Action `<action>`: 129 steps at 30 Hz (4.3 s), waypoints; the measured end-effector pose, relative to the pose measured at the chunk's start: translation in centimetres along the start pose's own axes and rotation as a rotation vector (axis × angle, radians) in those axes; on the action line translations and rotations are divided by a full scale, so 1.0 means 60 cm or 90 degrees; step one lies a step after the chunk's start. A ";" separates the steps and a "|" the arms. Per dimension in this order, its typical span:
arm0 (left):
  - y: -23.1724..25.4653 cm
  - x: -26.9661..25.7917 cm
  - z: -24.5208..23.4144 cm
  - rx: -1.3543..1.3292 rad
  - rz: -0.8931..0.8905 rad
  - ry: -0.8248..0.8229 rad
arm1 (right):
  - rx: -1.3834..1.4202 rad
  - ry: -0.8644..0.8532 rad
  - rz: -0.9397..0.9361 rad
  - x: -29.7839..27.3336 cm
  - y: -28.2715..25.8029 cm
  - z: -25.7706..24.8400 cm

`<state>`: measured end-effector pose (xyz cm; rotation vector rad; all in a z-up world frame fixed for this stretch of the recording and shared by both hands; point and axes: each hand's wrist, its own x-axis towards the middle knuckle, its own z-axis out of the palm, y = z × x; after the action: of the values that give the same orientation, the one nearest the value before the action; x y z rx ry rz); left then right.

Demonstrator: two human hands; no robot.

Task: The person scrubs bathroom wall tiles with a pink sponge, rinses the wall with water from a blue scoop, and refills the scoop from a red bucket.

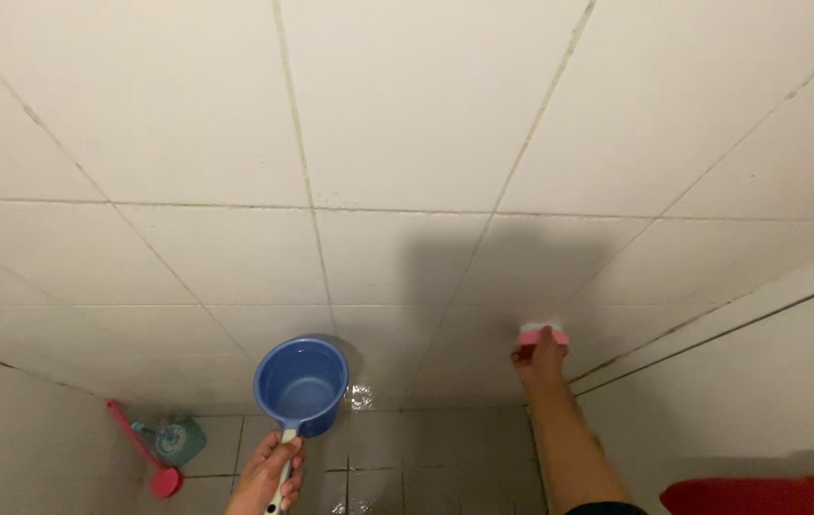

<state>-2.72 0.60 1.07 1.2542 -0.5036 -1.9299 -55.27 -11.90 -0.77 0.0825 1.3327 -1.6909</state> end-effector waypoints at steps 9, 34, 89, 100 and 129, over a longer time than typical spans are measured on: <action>-0.005 -0.007 0.020 -0.037 0.021 -0.031 | 0.092 -0.167 0.224 -0.030 0.143 0.064; 0.064 -0.039 -0.035 -0.015 0.006 -0.006 | 0.082 -0.175 0.285 -0.080 0.236 0.126; 0.136 -0.004 -0.264 0.023 -0.019 -0.040 | -0.282 -0.094 -0.437 -0.387 0.262 0.318; 0.142 0.013 -0.272 0.020 -0.014 -0.087 | -0.555 -0.282 -0.526 -0.313 0.268 0.296; 0.116 -0.063 -0.239 -0.016 0.059 -0.044 | -0.724 -0.180 -1.633 -0.506 0.046 0.535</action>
<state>13.67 0.25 1.75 1.1318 -0.5608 -1.9008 -21.61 -18.19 27.29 -3.4862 1.6286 -1.5190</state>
